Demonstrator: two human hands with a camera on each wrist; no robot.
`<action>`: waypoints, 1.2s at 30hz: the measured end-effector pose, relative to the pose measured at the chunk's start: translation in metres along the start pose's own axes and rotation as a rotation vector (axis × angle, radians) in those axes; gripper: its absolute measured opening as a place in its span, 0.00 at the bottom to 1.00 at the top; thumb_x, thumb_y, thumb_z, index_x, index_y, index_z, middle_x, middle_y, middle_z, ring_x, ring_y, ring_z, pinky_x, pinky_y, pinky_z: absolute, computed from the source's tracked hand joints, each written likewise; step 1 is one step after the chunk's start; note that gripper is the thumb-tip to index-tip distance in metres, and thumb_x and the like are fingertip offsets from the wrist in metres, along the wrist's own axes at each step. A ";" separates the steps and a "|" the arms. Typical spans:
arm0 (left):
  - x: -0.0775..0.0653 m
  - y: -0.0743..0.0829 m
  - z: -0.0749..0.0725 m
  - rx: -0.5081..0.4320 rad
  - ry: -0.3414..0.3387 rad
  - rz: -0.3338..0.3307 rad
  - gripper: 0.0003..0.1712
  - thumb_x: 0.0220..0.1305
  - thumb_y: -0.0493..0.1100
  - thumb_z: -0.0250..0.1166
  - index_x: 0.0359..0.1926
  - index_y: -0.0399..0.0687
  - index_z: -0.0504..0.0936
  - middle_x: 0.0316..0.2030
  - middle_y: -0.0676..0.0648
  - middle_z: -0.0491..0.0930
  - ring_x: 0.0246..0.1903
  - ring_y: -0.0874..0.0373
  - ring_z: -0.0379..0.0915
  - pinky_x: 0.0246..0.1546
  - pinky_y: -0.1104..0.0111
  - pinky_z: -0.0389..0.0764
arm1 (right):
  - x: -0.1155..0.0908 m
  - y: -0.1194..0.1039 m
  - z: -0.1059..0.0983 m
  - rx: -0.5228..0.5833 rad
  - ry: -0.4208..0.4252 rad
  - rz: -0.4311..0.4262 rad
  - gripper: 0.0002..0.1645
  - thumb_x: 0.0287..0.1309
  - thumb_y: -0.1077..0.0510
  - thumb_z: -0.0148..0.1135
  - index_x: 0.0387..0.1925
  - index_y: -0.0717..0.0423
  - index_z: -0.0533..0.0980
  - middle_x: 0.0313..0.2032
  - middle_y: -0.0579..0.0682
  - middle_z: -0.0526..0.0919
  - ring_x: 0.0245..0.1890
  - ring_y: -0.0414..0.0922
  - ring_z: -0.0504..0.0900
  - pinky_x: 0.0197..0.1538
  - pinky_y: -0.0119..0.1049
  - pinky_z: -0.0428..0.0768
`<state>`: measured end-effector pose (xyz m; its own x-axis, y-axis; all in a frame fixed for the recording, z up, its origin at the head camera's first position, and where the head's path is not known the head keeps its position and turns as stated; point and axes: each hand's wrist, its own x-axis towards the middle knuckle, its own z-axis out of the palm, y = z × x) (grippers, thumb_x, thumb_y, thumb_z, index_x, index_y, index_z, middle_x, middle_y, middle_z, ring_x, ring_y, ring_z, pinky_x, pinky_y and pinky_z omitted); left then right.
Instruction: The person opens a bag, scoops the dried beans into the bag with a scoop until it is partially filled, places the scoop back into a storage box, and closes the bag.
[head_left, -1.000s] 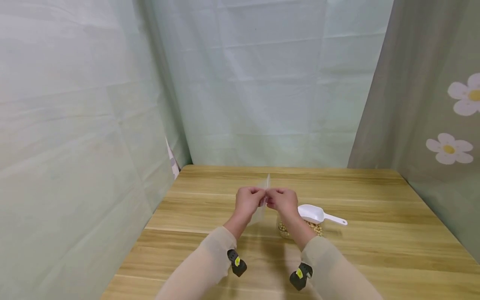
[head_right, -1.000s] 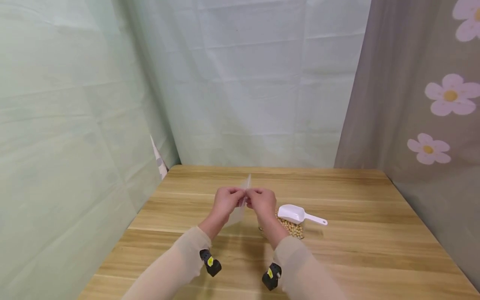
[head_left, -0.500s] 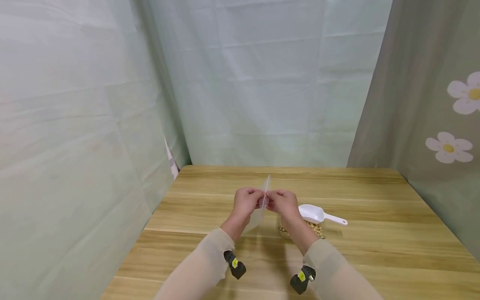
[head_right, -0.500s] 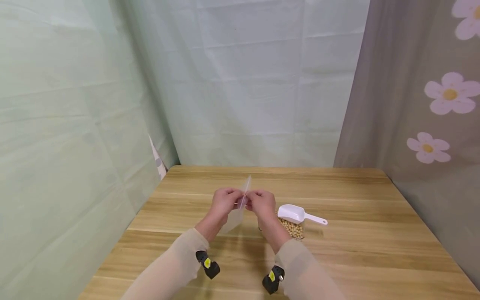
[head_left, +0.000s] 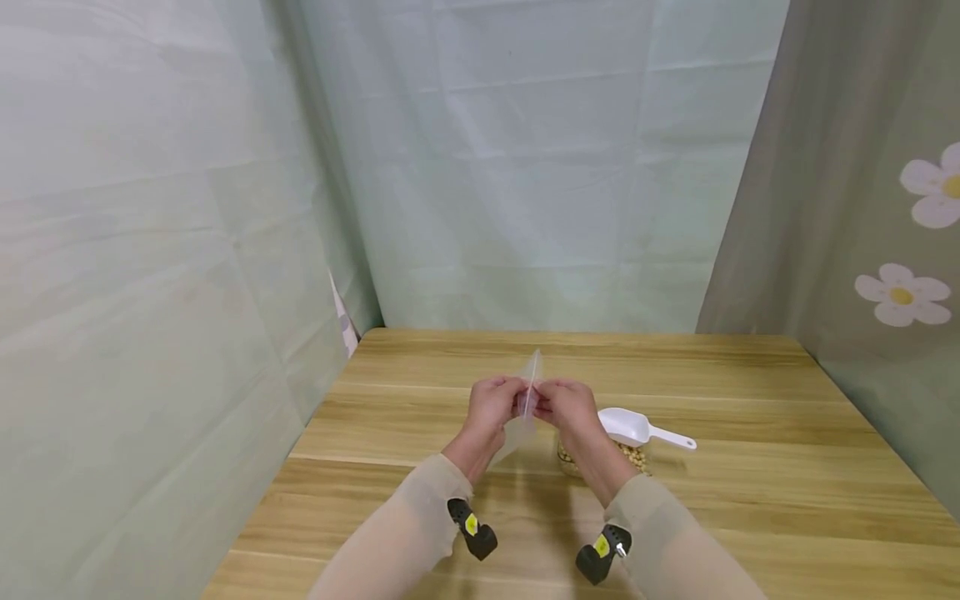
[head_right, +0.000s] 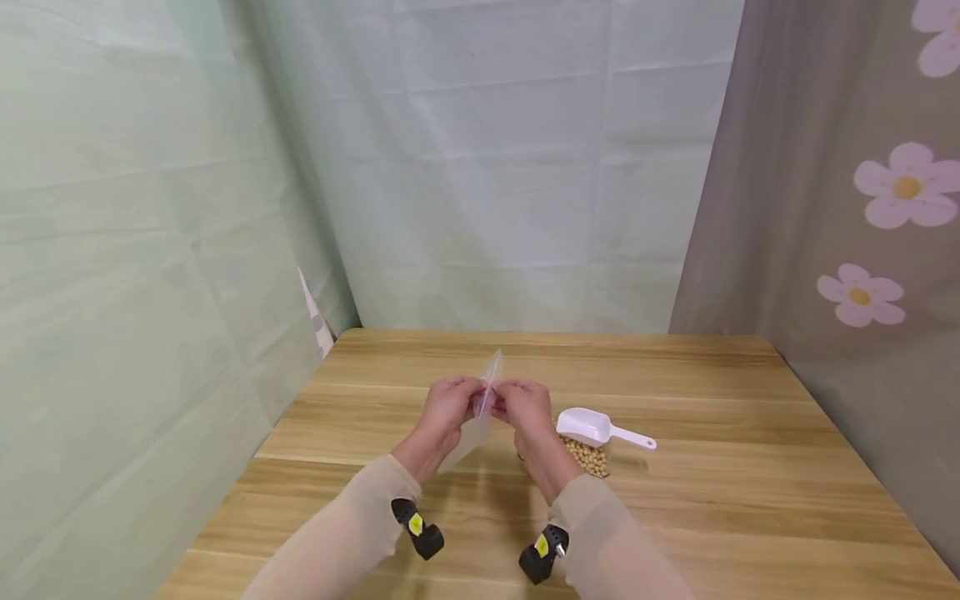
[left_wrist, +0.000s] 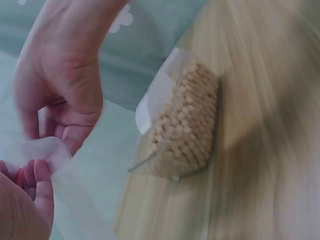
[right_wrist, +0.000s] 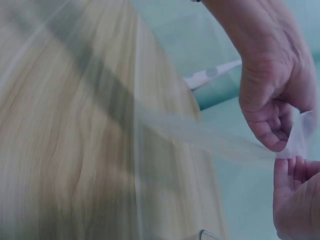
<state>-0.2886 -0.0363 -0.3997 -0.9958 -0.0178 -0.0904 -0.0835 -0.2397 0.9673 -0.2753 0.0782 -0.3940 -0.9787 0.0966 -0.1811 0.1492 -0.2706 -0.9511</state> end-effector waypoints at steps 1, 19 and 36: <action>0.001 0.000 0.000 -0.018 -0.001 -0.010 0.07 0.54 0.32 0.57 0.30 0.29 0.79 0.21 0.46 0.77 0.22 0.60 0.75 0.26 0.69 0.78 | 0.000 0.000 0.000 0.010 0.002 0.009 0.12 0.58 0.65 0.53 0.39 0.73 0.74 0.26 0.53 0.79 0.27 0.43 0.79 0.35 0.34 0.78; -0.002 0.007 0.000 0.104 -0.014 0.063 0.05 0.50 0.32 0.61 0.26 0.32 0.81 0.23 0.45 0.78 0.23 0.58 0.76 0.27 0.65 0.80 | 0.000 -0.006 0.001 -0.061 0.028 -0.025 0.17 0.55 0.55 0.59 0.41 0.66 0.76 0.34 0.57 0.81 0.31 0.47 0.82 0.36 0.40 0.79; 0.001 0.016 -0.010 0.385 -0.016 0.180 0.06 0.50 0.35 0.60 0.27 0.35 0.81 0.17 0.44 0.76 0.14 0.60 0.73 0.18 0.66 0.78 | 0.003 -0.007 -0.002 -0.370 0.147 -0.189 0.12 0.51 0.55 0.62 0.31 0.61 0.82 0.25 0.53 0.82 0.23 0.43 0.81 0.28 0.36 0.80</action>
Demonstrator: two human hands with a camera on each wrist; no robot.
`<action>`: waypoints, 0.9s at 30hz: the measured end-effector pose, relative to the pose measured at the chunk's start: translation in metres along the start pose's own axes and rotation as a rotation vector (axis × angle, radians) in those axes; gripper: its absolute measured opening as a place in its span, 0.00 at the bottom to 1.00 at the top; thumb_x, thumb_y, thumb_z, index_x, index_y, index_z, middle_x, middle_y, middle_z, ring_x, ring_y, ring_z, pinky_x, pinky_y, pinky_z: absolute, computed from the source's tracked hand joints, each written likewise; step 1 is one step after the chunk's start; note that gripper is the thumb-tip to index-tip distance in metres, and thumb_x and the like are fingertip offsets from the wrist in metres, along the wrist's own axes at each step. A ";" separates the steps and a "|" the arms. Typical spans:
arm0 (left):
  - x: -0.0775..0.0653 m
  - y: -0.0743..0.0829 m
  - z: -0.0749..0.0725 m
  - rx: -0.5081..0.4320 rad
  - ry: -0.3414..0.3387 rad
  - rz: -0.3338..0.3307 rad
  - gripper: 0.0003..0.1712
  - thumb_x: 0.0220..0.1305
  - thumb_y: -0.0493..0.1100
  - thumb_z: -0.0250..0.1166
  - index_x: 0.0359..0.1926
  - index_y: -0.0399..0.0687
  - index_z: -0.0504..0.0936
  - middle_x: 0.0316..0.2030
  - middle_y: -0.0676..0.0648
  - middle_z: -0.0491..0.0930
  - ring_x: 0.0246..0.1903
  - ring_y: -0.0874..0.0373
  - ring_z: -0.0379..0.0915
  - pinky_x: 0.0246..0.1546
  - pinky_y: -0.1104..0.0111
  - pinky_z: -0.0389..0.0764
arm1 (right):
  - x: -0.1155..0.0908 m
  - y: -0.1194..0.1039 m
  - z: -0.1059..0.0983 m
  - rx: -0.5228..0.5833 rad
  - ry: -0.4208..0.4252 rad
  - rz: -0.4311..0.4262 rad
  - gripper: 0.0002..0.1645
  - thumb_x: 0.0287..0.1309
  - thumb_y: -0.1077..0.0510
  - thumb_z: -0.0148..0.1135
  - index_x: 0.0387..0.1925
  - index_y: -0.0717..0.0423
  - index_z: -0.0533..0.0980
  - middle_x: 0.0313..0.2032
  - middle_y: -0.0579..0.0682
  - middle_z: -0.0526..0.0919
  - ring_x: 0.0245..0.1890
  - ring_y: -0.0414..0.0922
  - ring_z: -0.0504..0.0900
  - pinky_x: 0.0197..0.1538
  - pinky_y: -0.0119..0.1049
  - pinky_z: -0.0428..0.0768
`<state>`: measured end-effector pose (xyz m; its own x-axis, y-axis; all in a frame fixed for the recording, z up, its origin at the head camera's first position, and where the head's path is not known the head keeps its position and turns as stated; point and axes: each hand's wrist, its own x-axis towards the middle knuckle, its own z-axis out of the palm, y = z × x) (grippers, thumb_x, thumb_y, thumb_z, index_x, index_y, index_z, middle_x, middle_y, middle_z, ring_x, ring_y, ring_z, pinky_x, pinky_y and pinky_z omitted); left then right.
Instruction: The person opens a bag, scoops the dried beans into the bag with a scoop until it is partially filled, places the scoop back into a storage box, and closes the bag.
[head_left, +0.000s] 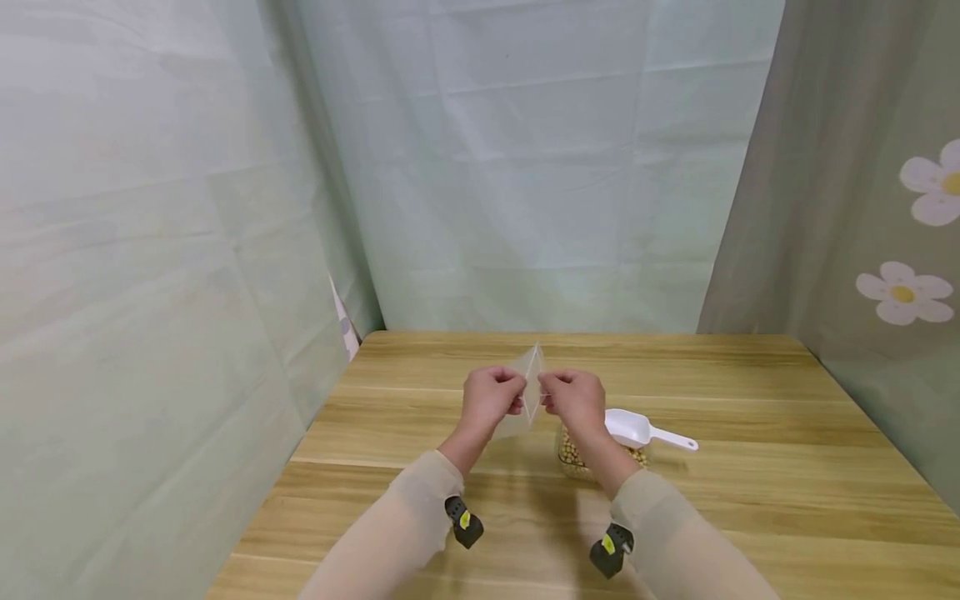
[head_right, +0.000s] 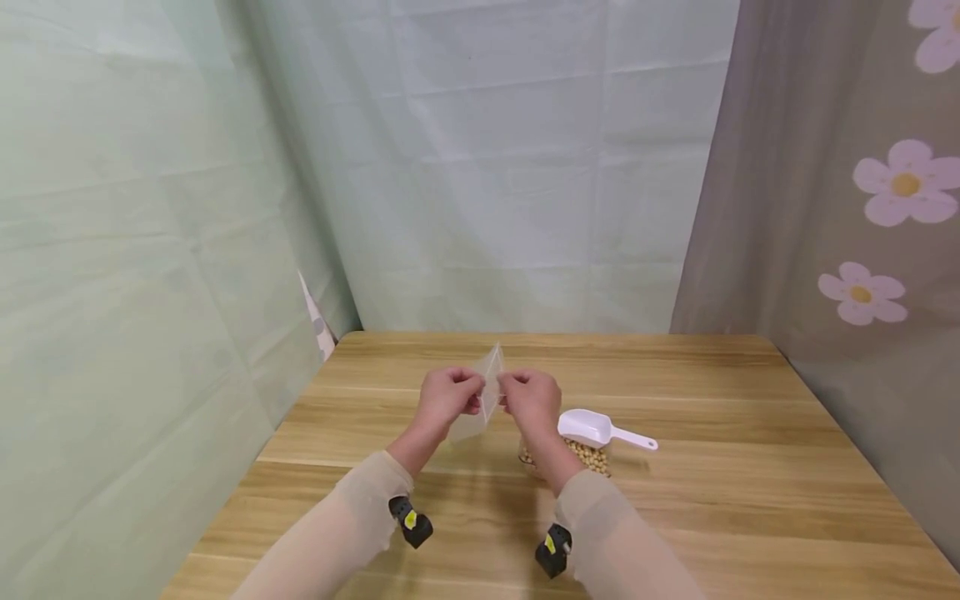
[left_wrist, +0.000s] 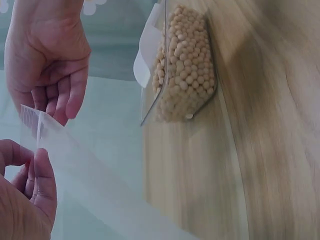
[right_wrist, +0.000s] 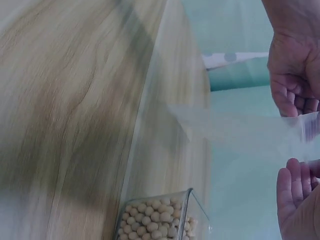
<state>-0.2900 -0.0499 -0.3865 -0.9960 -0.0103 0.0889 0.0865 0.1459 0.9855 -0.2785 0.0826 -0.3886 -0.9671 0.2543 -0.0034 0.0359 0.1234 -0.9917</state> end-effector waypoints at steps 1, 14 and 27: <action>0.000 0.000 -0.001 0.017 0.002 0.008 0.06 0.50 0.35 0.60 0.27 0.36 0.81 0.18 0.44 0.76 0.14 0.60 0.73 0.18 0.66 0.78 | 0.000 0.000 -0.001 -0.015 0.006 -0.012 0.12 0.51 0.55 0.62 0.31 0.60 0.82 0.24 0.53 0.82 0.23 0.44 0.81 0.28 0.36 0.80; 0.002 0.002 -0.011 0.134 0.039 0.079 0.05 0.51 0.35 0.60 0.24 0.38 0.80 0.18 0.46 0.76 0.14 0.58 0.73 0.18 0.67 0.78 | 0.001 0.000 -0.012 -0.221 0.082 -0.118 0.10 0.51 0.54 0.58 0.27 0.54 0.83 0.22 0.53 0.83 0.22 0.46 0.81 0.24 0.33 0.75; 0.004 0.000 -0.002 0.101 -0.034 0.092 0.05 0.52 0.38 0.63 0.30 0.41 0.81 0.21 0.46 0.79 0.15 0.58 0.74 0.19 0.67 0.78 | -0.006 -0.002 -0.001 -0.252 0.028 -0.188 0.10 0.52 0.52 0.61 0.25 0.54 0.83 0.19 0.51 0.81 0.18 0.41 0.78 0.21 0.35 0.74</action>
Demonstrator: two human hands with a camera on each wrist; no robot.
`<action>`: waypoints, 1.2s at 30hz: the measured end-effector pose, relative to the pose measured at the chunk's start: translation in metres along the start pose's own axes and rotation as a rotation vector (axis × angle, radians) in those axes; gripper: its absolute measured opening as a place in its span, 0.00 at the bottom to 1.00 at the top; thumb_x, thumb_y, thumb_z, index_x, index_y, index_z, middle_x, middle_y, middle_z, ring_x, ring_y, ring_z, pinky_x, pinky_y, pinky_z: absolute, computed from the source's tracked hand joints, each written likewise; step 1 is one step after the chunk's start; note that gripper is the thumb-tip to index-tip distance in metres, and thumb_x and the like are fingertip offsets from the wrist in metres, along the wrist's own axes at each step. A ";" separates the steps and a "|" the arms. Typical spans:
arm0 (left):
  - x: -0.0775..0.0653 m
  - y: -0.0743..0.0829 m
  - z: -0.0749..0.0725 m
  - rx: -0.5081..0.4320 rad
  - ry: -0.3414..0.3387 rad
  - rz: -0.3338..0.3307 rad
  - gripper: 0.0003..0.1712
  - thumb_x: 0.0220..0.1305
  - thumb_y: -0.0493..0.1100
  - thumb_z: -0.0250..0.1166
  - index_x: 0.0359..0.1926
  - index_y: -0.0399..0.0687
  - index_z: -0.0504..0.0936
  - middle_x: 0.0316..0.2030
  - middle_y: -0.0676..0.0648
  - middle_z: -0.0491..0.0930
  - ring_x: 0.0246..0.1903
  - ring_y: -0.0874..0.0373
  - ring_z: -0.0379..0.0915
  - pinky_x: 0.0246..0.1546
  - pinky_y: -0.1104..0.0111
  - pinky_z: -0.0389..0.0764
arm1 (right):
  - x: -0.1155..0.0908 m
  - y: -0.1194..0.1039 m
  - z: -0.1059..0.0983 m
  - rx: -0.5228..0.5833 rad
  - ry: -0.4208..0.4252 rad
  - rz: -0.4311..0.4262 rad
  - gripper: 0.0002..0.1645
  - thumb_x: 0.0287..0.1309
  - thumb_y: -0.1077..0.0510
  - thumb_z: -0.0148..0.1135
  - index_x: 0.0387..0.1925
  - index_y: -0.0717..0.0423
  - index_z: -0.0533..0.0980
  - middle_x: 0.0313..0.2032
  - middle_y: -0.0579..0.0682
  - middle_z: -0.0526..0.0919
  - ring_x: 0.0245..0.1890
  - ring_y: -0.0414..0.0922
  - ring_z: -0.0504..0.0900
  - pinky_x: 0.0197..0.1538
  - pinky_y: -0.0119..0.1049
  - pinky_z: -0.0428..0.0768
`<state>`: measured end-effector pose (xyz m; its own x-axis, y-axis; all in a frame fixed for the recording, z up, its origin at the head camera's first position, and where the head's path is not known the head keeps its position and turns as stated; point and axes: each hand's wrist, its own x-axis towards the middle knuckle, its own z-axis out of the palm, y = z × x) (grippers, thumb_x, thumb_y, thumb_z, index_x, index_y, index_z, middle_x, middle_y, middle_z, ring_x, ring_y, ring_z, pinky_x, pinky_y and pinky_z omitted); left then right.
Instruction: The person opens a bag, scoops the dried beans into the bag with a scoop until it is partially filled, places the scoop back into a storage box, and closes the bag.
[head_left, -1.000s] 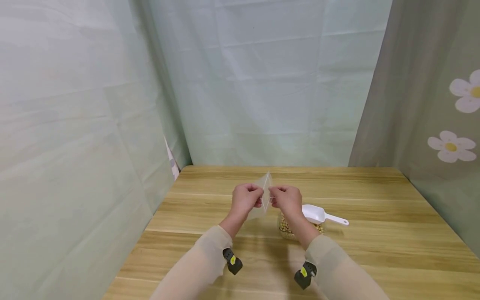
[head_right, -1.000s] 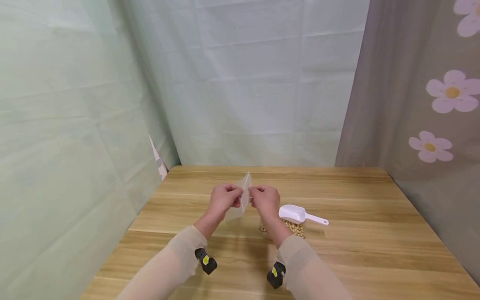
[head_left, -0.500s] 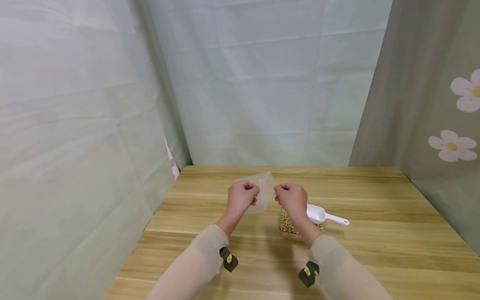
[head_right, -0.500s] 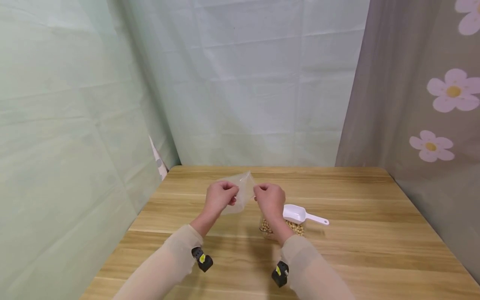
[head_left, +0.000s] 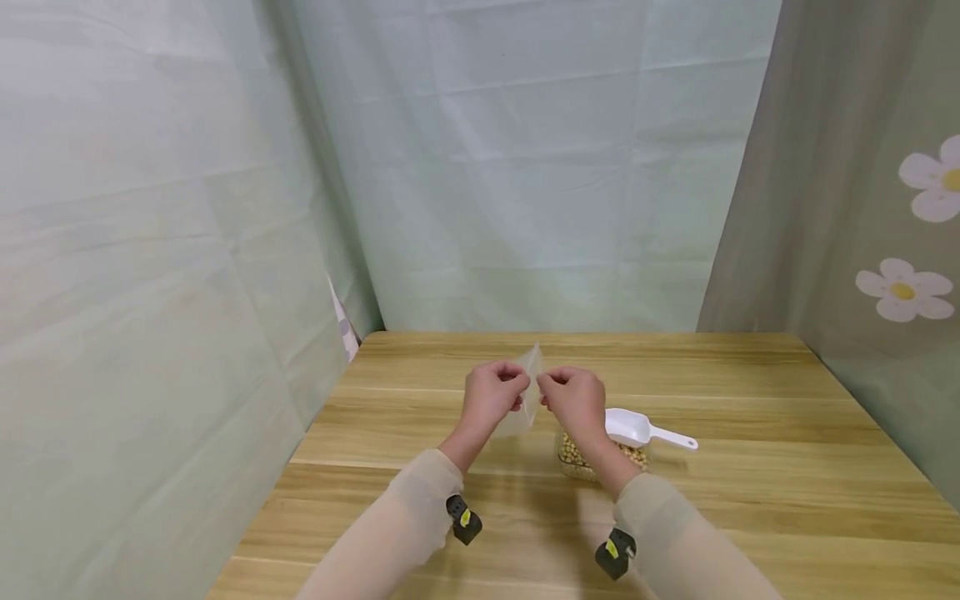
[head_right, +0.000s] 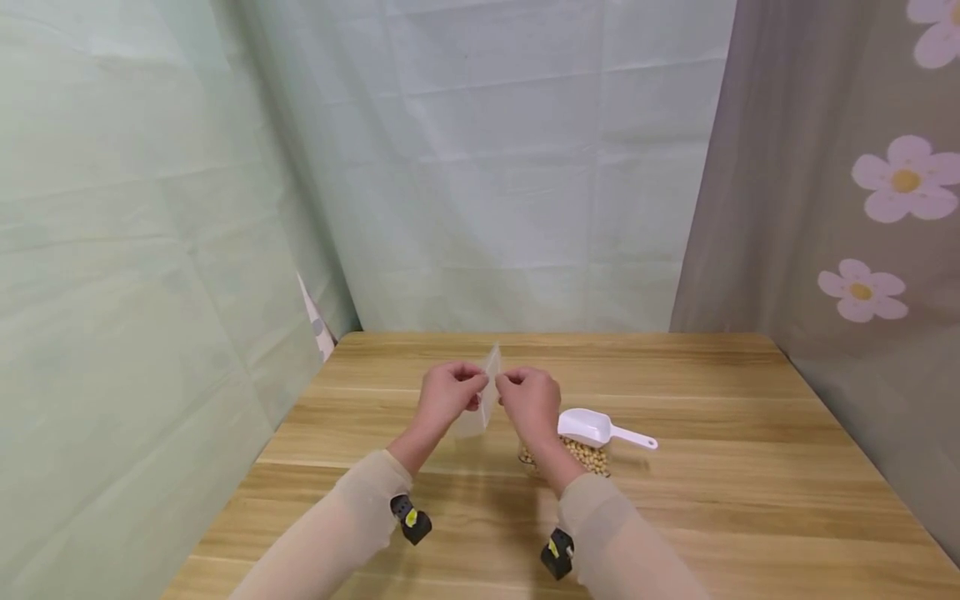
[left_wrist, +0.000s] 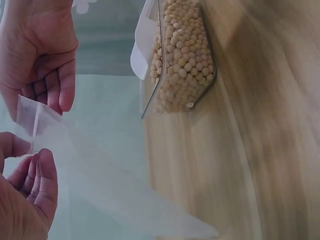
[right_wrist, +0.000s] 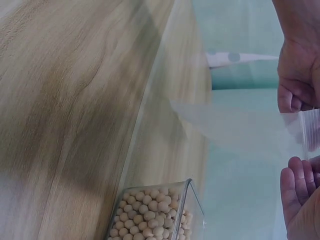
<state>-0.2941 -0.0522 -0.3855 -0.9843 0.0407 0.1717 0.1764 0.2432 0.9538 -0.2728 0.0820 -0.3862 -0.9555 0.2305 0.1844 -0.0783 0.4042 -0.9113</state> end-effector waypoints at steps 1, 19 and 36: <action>0.000 0.000 0.001 0.006 -0.002 0.009 0.05 0.52 0.38 0.64 0.30 0.41 0.81 0.21 0.47 0.79 0.15 0.58 0.73 0.19 0.67 0.78 | 0.000 0.000 0.000 -0.003 0.003 -0.001 0.10 0.51 0.52 0.62 0.25 0.54 0.83 0.18 0.50 0.80 0.18 0.41 0.78 0.21 0.34 0.74; 0.007 -0.002 -0.015 0.134 0.054 0.066 0.04 0.50 0.34 0.61 0.28 0.42 0.81 0.21 0.47 0.77 0.16 0.58 0.73 0.17 0.68 0.77 | 0.004 0.003 -0.009 -0.030 0.027 0.027 0.09 0.51 0.53 0.60 0.25 0.52 0.83 0.20 0.49 0.82 0.22 0.44 0.81 0.25 0.33 0.76; 0.007 -0.013 -0.020 0.176 -0.130 0.205 0.14 0.56 0.52 0.64 0.42 0.53 0.80 0.33 0.54 0.77 0.35 0.61 0.73 0.34 0.68 0.76 | 0.004 -0.002 -0.011 -0.009 -0.012 0.005 0.10 0.52 0.53 0.61 0.25 0.54 0.83 0.17 0.48 0.80 0.19 0.43 0.79 0.23 0.34 0.76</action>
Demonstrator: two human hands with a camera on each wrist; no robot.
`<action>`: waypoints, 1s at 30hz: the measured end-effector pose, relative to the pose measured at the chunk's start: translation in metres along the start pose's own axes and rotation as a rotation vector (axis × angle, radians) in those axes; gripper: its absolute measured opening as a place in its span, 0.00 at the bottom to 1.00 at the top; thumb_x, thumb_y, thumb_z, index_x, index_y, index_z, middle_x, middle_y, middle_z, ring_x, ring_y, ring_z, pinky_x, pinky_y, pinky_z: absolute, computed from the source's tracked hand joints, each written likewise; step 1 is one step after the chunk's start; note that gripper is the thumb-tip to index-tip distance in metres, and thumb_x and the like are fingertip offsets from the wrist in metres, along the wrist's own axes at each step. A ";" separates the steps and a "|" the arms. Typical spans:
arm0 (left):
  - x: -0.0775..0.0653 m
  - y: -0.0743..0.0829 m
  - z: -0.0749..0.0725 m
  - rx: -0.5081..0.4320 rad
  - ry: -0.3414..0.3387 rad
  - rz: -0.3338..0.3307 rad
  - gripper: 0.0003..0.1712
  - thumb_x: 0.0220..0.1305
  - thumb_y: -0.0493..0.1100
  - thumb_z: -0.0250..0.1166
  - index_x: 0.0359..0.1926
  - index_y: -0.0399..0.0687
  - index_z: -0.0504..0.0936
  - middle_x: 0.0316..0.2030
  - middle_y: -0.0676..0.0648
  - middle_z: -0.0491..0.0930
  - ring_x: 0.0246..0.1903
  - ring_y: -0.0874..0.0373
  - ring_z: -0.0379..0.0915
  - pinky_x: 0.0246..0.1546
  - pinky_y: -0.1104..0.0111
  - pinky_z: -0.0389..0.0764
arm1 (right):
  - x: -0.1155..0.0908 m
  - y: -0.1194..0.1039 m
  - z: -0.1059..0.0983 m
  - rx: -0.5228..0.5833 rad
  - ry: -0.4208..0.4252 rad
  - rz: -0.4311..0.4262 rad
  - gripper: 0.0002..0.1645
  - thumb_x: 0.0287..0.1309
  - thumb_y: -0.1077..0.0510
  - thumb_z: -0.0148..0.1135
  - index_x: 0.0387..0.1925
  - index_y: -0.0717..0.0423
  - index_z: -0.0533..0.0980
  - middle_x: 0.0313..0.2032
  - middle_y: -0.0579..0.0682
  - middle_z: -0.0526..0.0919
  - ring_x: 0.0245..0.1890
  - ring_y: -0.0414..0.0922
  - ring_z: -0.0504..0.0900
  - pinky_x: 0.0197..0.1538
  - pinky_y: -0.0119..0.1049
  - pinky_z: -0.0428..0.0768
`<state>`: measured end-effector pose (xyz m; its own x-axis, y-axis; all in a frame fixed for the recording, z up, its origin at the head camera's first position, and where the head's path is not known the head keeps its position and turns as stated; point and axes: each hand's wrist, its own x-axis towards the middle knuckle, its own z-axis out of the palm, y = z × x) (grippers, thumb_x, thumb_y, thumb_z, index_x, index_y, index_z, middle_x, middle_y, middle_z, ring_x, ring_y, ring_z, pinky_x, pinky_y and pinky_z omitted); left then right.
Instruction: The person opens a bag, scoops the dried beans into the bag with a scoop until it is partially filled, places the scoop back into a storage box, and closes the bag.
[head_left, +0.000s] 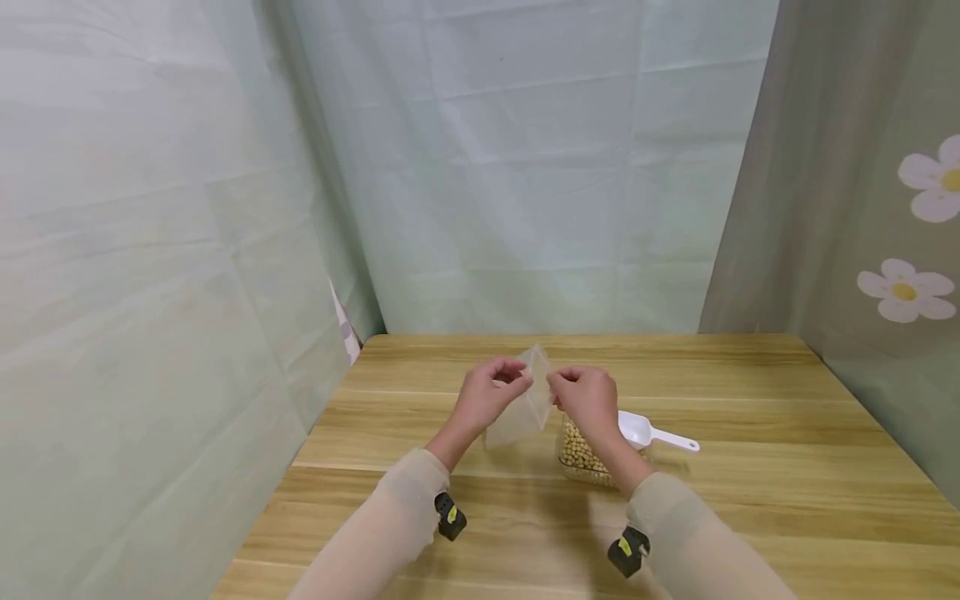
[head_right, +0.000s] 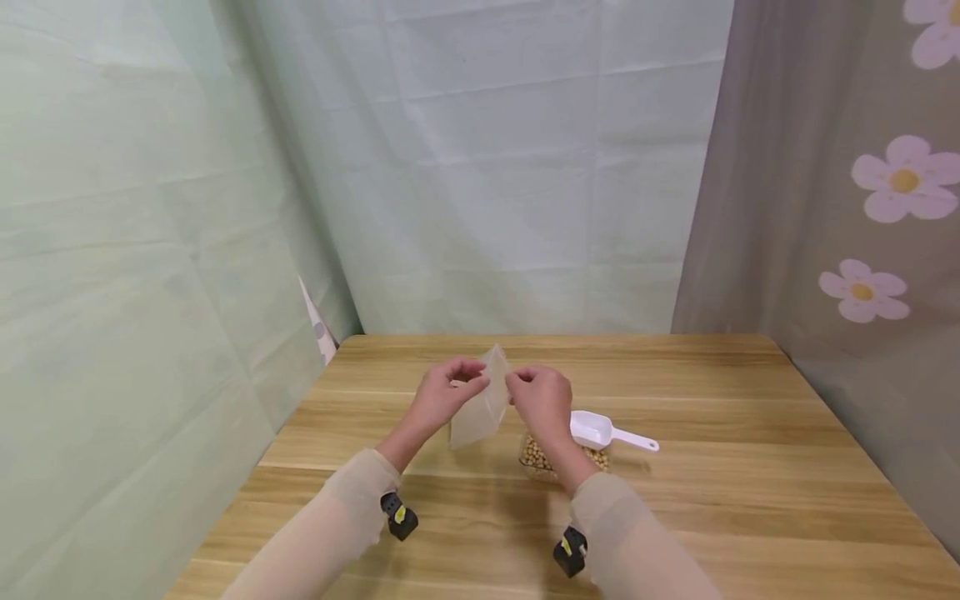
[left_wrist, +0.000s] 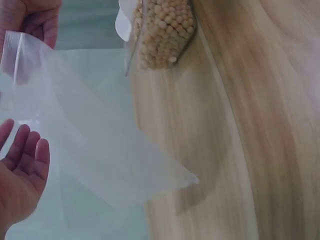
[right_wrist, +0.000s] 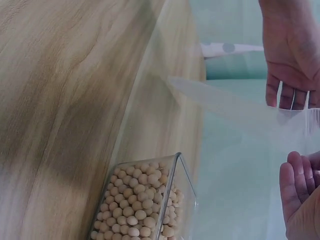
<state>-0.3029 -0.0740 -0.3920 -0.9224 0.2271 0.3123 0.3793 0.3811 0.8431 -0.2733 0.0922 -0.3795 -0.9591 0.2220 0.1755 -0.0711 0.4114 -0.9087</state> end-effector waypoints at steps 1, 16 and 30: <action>0.000 -0.001 -0.001 -0.003 -0.013 0.006 0.16 0.55 0.53 0.64 0.43 0.54 0.80 0.35 0.55 0.77 0.37 0.61 0.72 0.35 0.67 0.76 | 0.000 0.000 -0.001 -0.002 0.000 0.001 0.10 0.52 0.53 0.61 0.25 0.54 0.83 0.17 0.48 0.80 0.19 0.42 0.79 0.23 0.34 0.76; 0.004 -0.024 -0.006 0.286 -0.360 0.207 0.75 0.29 0.61 0.76 0.70 0.58 0.34 0.68 0.50 0.44 0.62 0.54 0.48 0.57 0.53 0.60 | 0.004 0.000 -0.003 0.072 -0.032 0.037 0.10 0.50 0.54 0.62 0.26 0.57 0.82 0.17 0.51 0.79 0.18 0.43 0.79 0.25 0.36 0.78; 0.003 -0.020 -0.003 0.462 -0.408 0.235 0.80 0.28 0.69 0.73 0.67 0.57 0.22 0.69 0.46 0.30 0.67 0.53 0.31 0.61 0.50 0.44 | 0.004 -0.003 0.001 0.225 -0.087 0.118 0.10 0.48 0.57 0.63 0.28 0.61 0.81 0.21 0.54 0.80 0.19 0.46 0.81 0.25 0.38 0.80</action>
<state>-0.3137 -0.0834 -0.4062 -0.7442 0.6380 0.1977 0.6432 0.6047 0.4696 -0.2768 0.0913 -0.3766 -0.9836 0.1760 0.0388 -0.0070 0.1782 -0.9840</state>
